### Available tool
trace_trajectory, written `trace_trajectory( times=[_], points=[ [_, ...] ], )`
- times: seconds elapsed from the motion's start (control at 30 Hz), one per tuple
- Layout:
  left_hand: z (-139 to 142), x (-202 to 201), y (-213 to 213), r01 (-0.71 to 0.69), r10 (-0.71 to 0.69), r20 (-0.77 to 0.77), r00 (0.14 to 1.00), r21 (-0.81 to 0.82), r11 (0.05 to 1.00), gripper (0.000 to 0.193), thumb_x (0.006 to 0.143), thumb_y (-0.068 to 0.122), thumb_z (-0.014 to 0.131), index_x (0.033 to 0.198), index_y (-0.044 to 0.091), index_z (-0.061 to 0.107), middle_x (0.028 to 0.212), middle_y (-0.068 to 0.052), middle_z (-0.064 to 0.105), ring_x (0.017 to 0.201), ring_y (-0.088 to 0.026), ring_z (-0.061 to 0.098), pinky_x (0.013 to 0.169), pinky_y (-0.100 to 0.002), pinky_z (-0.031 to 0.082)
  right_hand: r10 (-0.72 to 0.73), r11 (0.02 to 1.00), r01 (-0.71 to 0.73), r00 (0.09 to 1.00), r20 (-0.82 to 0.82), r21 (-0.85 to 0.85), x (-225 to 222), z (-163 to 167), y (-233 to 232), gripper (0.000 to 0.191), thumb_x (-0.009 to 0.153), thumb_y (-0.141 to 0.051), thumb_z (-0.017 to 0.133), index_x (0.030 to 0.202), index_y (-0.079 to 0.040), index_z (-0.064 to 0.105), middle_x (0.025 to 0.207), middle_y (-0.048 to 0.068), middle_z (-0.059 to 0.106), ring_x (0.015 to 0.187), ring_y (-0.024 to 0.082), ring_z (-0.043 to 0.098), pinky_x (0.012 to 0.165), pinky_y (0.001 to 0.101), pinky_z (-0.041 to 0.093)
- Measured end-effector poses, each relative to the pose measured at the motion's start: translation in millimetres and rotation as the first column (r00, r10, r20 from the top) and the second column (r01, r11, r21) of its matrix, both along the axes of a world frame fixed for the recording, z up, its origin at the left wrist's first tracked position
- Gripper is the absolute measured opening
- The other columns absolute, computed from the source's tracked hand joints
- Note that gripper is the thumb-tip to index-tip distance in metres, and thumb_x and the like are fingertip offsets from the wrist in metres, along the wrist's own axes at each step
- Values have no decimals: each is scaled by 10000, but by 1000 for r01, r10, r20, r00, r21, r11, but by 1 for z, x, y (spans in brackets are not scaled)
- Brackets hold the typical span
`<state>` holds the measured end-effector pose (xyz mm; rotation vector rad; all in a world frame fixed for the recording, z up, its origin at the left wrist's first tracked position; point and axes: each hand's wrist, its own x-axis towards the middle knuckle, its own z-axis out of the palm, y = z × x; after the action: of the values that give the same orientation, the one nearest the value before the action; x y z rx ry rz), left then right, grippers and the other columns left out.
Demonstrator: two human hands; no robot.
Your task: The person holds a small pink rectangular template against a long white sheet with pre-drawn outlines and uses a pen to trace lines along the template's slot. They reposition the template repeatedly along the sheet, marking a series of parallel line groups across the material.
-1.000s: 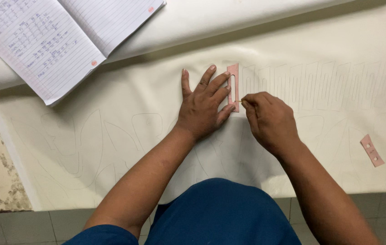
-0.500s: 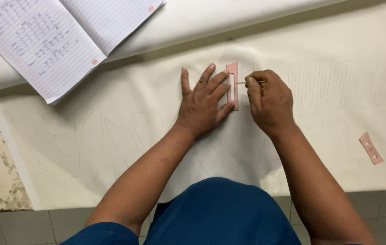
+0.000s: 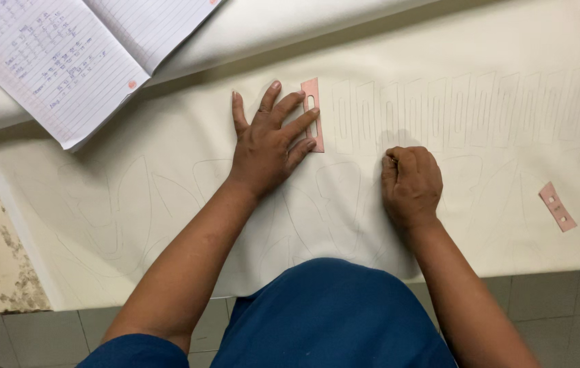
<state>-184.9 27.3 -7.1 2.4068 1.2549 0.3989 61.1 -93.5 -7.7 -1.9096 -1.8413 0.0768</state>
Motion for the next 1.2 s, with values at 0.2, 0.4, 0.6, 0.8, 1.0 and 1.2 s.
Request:
trace_trajectory(
  times=[0.2,0.4,0.6,0.8,1.0,1.2],
  points=[
    [0,2,-2,32,-30,-31,999,45,998,511,950,549,685,1398,304,647,1527,57,518,1537,-265,306,1227,-683,-13,-3,1000,2,1000,23,20,-2,0,3,114,999,-57,700,1082,-77,624,984,87,613,894,273,601,772,398,489],
    [-1,1,-2,32,-30,-48,998,46,998,524,946,570,669,1402,312,642,1529,57,519,1535,-262,302,1234,-663,-9,-9,1000,9,999,35,-1,-2,0,3,128,987,-47,706,1074,-71,615,982,91,613,875,258,594,756,392,484],
    [-1,1,-1,42,-39,-52,998,61,997,530,959,565,660,1425,313,634,1545,64,513,1538,-267,299,1237,-656,-7,-15,1000,15,999,31,8,-2,-1,4,130,979,-45,712,1062,-74,616,973,88,612,858,255,591,741,387,483],
    [1,1,-2,33,-31,-63,998,35,999,530,942,577,664,1401,314,644,1535,70,517,1537,-258,306,1242,-649,-10,-17,1000,17,999,41,-10,-1,-3,2,128,982,-46,712,1063,-77,617,966,81,610,851,243,588,734,377,483],
    [2,0,-2,38,-36,-42,998,48,998,520,948,571,671,1395,306,656,1529,73,535,1533,-243,329,1249,-636,-13,-11,1000,11,999,32,11,1,-7,1,125,989,-51,706,1074,-75,618,980,84,616,858,238,592,733,370,492],
    [3,1,-2,32,-30,-34,999,37,999,523,931,573,683,1379,303,663,1507,74,551,1515,-216,353,1251,-626,-11,-33,999,30,995,-92,-38,-2,7,7,105,988,-55,687,1091,-47,664,1031,96,597,877,232,589,727,358,501]
  ],
)
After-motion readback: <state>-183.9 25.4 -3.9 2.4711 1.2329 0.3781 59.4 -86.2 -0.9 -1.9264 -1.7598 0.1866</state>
